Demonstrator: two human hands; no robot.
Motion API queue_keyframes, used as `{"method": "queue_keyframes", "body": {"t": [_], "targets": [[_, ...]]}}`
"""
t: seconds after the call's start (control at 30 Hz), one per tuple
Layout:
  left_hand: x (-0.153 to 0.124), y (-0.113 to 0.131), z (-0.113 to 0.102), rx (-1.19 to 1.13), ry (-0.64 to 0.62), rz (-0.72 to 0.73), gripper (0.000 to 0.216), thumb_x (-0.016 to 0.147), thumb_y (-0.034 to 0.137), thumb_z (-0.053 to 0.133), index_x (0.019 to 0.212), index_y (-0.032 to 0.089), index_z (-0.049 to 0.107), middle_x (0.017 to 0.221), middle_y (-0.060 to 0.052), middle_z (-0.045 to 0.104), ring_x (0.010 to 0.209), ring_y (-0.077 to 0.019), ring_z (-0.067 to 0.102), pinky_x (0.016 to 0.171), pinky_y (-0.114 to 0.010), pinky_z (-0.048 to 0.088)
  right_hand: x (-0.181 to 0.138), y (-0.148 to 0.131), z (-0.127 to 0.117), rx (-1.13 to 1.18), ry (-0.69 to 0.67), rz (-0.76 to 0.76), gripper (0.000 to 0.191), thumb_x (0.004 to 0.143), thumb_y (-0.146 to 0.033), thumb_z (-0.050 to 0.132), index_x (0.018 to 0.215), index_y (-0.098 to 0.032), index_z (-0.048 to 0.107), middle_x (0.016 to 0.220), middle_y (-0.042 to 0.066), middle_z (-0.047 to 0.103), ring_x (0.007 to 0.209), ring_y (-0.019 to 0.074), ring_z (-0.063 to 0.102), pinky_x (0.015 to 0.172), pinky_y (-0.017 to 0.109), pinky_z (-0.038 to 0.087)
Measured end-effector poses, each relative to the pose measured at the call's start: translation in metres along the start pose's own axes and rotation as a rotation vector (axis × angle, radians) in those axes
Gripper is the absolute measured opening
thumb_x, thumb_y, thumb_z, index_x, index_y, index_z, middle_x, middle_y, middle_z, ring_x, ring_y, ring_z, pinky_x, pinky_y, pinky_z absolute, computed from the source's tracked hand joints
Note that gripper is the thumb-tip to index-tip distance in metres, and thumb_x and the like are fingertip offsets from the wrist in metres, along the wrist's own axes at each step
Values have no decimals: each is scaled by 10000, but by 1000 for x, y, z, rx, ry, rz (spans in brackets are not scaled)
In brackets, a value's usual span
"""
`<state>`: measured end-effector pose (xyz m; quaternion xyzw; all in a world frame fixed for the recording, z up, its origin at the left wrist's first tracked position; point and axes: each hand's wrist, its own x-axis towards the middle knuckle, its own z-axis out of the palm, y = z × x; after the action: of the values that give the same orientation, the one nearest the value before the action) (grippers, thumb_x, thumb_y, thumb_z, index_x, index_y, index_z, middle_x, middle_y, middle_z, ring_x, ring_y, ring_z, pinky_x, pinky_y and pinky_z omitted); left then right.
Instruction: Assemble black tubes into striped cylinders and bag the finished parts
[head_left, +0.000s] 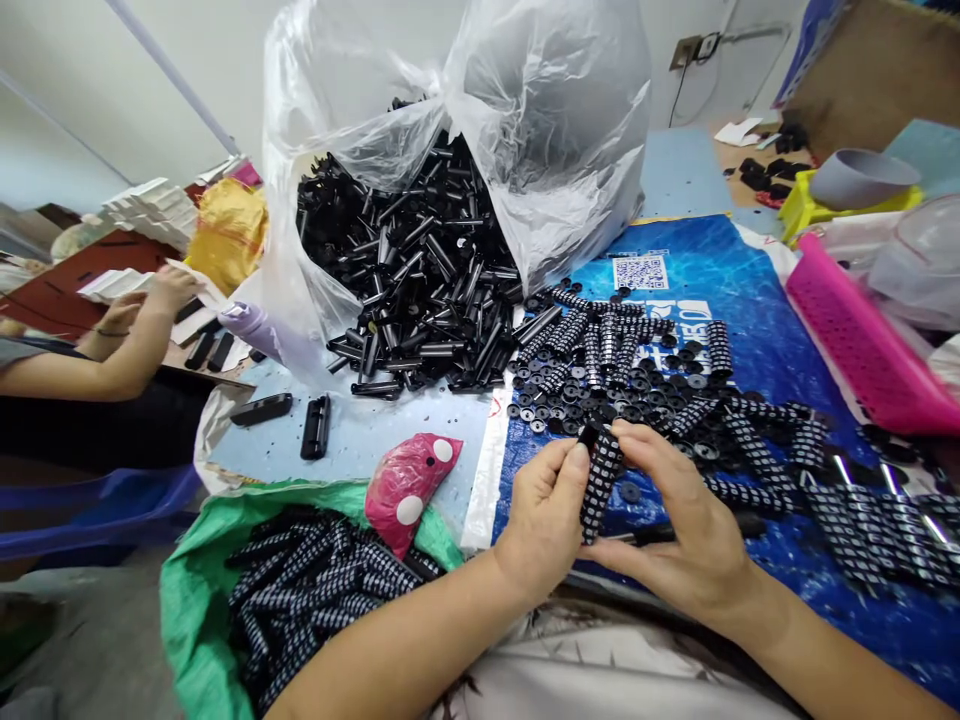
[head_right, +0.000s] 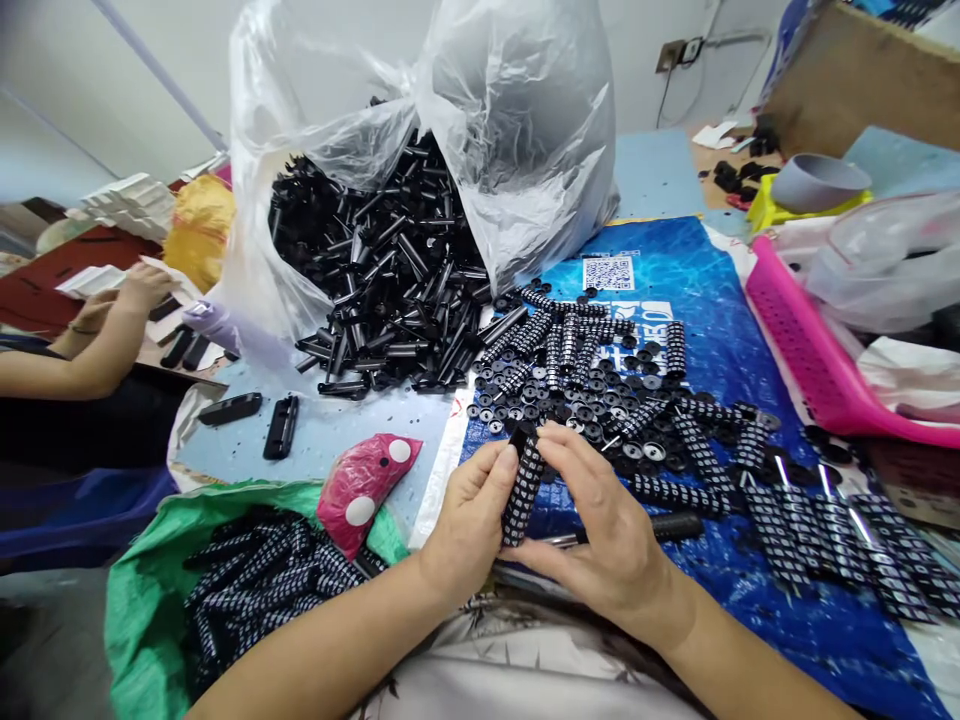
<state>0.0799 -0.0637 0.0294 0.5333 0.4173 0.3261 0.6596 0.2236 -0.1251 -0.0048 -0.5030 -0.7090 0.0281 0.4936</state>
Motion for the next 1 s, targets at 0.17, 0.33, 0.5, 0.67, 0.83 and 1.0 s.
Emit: {"method": "queue_keyframes", "body": {"t": [0.17, 0.33, 0.5, 0.67, 0.83, 1.0], "targets": [[-4, -6, -3, -93, 15, -57, 442, 904, 587, 603, 994, 174, 730, 961, -52, 681, 928, -202, 575, 884, -327, 475, -1, 0, 2, -37, 7, -53, 967, 769, -267, 842, 1567, -155, 308, 1470, 189, 495, 1369, 296, 507, 1131, 447, 485], [-5, -7, -4, -159, -26, -92, 437, 907, 581, 603, 924, 166, 739, 874, -33, 668, 870, -179, 564, 864, -315, 457, -1, -2, 3, -9, -10, -42, 942, 787, -259, 825, 1569, -175, 308, 1483, 180, 471, 1370, 293, 502, 1138, 458, 478], [0, 2, -13, -276, -121, -199, 432, 774, 540, 777, 958, 149, 781, 835, -26, 688, 784, -137, 562, 779, -261, 454, -8, 3, 4, -47, -55, -76, 923, 816, -220, 794, 1582, -167, 282, 1513, 185, 438, 1394, 287, 475, 1149, 438, 466], [3, 0, -20, -370, -199, -376, 451, 705, 525, 833, 887, 118, 765, 729, -24, 664, 670, -110, 569, 668, -235, 459, -14, 5, 7, -28, -127, -18, 943, 831, -285, 785, 1591, -149, 244, 1520, 198, 431, 1415, 295, 450, 1163, 445, 444], [10, -14, -37, -248, -48, -241, 412, 701, 484, 830, 925, 157, 717, 791, -17, 686, 664, -130, 600, 694, -282, 493, -25, 12, -3, -122, -232, -30, 868, 867, -444, 730, 1546, -95, 317, 1442, 223, 522, 1373, 345, 482, 1112, 517, 461], [21, -21, -84, 532, 7, 122, 222, 839, 340, 709, 985, 174, 738, 950, -60, 714, 902, -203, 626, 856, -340, 463, -47, 18, -17, -242, -416, -107, 156, 978, -265, 576, 1090, -196, 659, 966, 67, 712, 858, 199, 677, 804, 348, 554]]}}
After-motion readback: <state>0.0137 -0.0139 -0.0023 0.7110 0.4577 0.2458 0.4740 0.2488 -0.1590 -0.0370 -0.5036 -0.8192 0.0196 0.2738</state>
